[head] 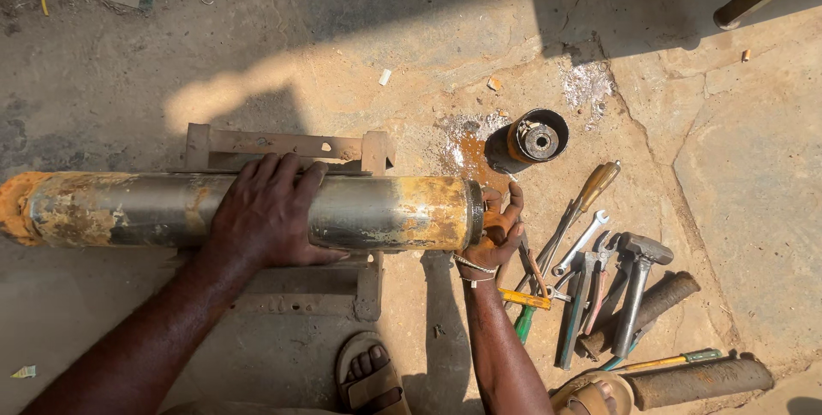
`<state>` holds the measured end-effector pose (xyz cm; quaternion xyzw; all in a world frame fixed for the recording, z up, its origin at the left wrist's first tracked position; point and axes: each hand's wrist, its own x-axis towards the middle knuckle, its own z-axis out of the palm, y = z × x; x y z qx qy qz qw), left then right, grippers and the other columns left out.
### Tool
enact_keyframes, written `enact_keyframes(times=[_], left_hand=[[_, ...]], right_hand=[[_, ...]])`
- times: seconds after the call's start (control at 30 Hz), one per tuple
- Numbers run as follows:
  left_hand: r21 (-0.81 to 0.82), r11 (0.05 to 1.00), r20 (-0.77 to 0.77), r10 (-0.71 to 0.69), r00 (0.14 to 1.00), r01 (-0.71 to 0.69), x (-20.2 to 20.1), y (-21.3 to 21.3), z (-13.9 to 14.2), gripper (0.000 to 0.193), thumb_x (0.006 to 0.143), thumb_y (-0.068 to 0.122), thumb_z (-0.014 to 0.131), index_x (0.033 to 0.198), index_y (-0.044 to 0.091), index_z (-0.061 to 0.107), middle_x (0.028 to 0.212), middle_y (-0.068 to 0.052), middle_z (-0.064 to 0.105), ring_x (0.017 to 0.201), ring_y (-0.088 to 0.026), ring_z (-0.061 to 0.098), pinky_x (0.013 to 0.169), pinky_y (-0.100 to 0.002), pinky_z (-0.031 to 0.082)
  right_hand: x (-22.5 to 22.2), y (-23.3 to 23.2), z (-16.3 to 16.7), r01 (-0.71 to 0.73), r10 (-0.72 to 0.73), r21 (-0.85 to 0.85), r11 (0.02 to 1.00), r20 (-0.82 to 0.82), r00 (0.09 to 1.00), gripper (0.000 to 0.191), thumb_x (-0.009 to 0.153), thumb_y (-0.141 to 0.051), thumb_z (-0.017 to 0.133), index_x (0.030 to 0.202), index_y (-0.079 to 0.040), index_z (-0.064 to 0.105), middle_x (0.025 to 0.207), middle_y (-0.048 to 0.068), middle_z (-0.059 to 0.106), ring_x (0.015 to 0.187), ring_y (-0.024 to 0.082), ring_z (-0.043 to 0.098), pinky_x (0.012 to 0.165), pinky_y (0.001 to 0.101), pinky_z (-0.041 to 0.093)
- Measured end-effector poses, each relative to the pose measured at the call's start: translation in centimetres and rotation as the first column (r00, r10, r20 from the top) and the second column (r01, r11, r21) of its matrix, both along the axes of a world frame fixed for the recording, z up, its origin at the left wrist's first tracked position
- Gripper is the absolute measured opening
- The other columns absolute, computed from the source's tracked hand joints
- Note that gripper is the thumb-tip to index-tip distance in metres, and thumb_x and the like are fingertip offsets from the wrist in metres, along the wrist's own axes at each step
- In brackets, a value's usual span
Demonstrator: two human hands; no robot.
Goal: The person uses a hammer and chisel to remove a metal ring from a cylindrical component, then uses a wrench to loosen and remove a bolt from the cylinder end. The person works on the cylinder while seated on the ground.
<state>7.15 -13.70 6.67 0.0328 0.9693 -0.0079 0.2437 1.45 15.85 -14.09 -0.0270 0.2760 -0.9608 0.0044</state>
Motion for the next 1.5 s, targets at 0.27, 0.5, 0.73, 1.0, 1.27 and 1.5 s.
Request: enact_keyframes(times=[0.27, 0.5, 0.73, 1.0, 1.27, 1.5], left_hand=[[-0.013, 1.000, -0.097, 0.021, 0.995, -0.023, 0.3, 0.4, 0.2, 0.134, 0.044, 0.092, 0.079, 0.144, 0.007, 0.050, 0.142, -0.022, 0.050, 0.133, -0.040, 0.048, 0.114, -0.057, 0.037], [-0.039, 0.999, -0.187, -0.009, 0.982, 0.002, 0.4, 0.6, -0.1, 0.134, 0.041, 0.091, 0.082, 0.142, 0.007, 0.055, 0.138, -0.025, 0.051, 0.131, -0.043, 0.049, 0.107, -0.057, 0.039], [-0.043, 0.999, -0.149, 0.021, 0.989, -0.027, 0.5, 0.8, 0.2, 0.134, 0.040, 0.088, 0.083, 0.144, 0.009, 0.053, 0.130, -0.018, 0.055, 0.125, -0.034, 0.054, 0.110, -0.053, 0.043], [-0.035, 0.999, -0.209, 0.002, 0.978, -0.010, 0.3, 1.0, 0.4, 0.136, 0.037, 0.088, 0.084, 0.142, 0.009, 0.053, 0.132, -0.019, 0.054, 0.127, -0.037, 0.052, 0.109, -0.055, 0.041], [-0.015, 1.000, -0.230, 0.005, 0.973, -0.009, 1.2, 0.6, -0.5, 0.126, 0.042, 0.088, 0.081, 0.134, 0.005, 0.059, 0.133, -0.019, 0.055, 0.129, -0.036, 0.053, 0.112, -0.054, 0.042], [-0.067, 0.998, -0.188, 0.006, 0.982, -0.019, 0.6, 0.7, -0.1, 0.129, 0.040, 0.089, 0.083, 0.137, 0.007, 0.058, 0.135, -0.018, 0.054, 0.131, -0.036, 0.050, 0.113, -0.055, 0.040]], right_hand=[[-11.2, -2.5, 7.2, -0.570, 0.620, 0.245, 0.784, -0.342, 0.706, 0.088, 0.092, -0.071, 0.050, 0.160, -0.020, 0.028, 0.143, 0.018, 0.055, 0.130, 0.037, 0.051, 0.105, 0.0561, 0.039], [-0.6, 5.4, 9.3, -0.164, 0.414, 0.757, 0.632, -0.151, 0.897, 0.092, 0.092, -0.080, 0.037, 0.163, -0.021, 0.028, 0.162, 0.015, 0.038, 0.146, 0.038, 0.036, 0.116, 0.0576, 0.032], [5.5, 5.2, 2.8, -0.278, 0.231, 0.743, 0.610, 0.168, 0.958, 0.089, 0.096, -0.078, 0.030, 0.163, -0.020, 0.030, 0.173, 0.012, 0.023, 0.141, 0.037, 0.039, 0.105, 0.0526, 0.045], [-3.0, 5.5, 4.5, 0.194, 0.362, 0.978, 0.078, -0.209, 0.909, 0.066, 0.100, -0.071, 0.015, 0.123, -0.030, 0.061, 0.175, 0.013, 0.016, 0.161, 0.040, 0.010, 0.128, 0.0627, 0.020], [0.1, 6.1, 5.9, -0.155, 0.325, 0.577, 0.802, -0.204, 0.923, 0.073, 0.099, -0.079, 0.052, 0.137, -0.018, 0.068, 0.180, 0.013, 0.021, 0.170, 0.038, 0.014, 0.137, 0.0664, 0.012], [0.7, 7.7, 5.7, -0.168, 0.380, 0.855, 0.491, -0.037, 0.924, 0.067, 0.097, -0.081, 0.039, 0.115, -0.022, 0.067, 0.172, 0.014, 0.031, 0.163, 0.037, 0.018, 0.125, 0.0636, 0.024]])
